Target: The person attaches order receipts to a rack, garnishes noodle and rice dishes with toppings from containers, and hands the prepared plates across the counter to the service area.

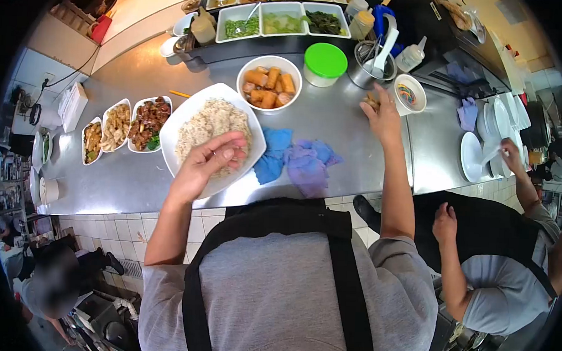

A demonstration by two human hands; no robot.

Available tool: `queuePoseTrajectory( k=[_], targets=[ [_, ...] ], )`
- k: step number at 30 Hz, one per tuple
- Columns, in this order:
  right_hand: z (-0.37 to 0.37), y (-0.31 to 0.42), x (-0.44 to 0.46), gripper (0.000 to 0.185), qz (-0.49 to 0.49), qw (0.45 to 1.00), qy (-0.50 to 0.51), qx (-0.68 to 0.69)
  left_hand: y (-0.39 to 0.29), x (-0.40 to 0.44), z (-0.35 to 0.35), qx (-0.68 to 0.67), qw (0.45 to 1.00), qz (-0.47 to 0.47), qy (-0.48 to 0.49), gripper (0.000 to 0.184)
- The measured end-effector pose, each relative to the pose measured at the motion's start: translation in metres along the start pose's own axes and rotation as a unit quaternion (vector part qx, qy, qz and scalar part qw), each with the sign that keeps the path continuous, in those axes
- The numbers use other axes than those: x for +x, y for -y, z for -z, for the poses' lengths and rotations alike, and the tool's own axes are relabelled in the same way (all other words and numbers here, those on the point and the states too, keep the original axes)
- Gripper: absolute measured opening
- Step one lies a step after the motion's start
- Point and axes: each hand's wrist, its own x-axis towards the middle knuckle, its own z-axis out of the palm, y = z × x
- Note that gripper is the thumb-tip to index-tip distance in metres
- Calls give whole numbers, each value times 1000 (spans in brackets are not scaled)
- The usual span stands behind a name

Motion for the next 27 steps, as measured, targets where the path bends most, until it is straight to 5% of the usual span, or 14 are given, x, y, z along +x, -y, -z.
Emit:
queuePoseTrajectory(
  k=[3,7,10,11,16,20,23,26,27],
  targets=[
    [-6,16,-29,38,121,991,39,-42,14,11,-44,-142,990,21,10,42],
    [-39,81,-104,37,256,946,170,102,33,49,-94,-113,992,30,46,42],
    [-34,74,-121,35,267,947,161,80,36,59,-110,252,962,-101,33,42],
    [-31,53,-124,34,240,953,159,97,38,61,-111,399,904,-156,20,42],
    [38,-61,-115,28,32,997,31,63,88,54,-105,615,784,-80,-1,52],
    [36,-100,-79,37,8,998,-38,-48,97,52,-118,631,771,-39,-75,52],
    [3,-95,-72,45,9,992,-38,-119,103,54,-114,572,796,-142,-136,48],
    [-19,-77,-63,44,24,990,-27,-134,112,68,-113,632,756,-142,-101,43],
    [-23,-72,-59,44,48,992,-27,-111,123,77,-110,606,753,-229,-117,40]
  ],
)
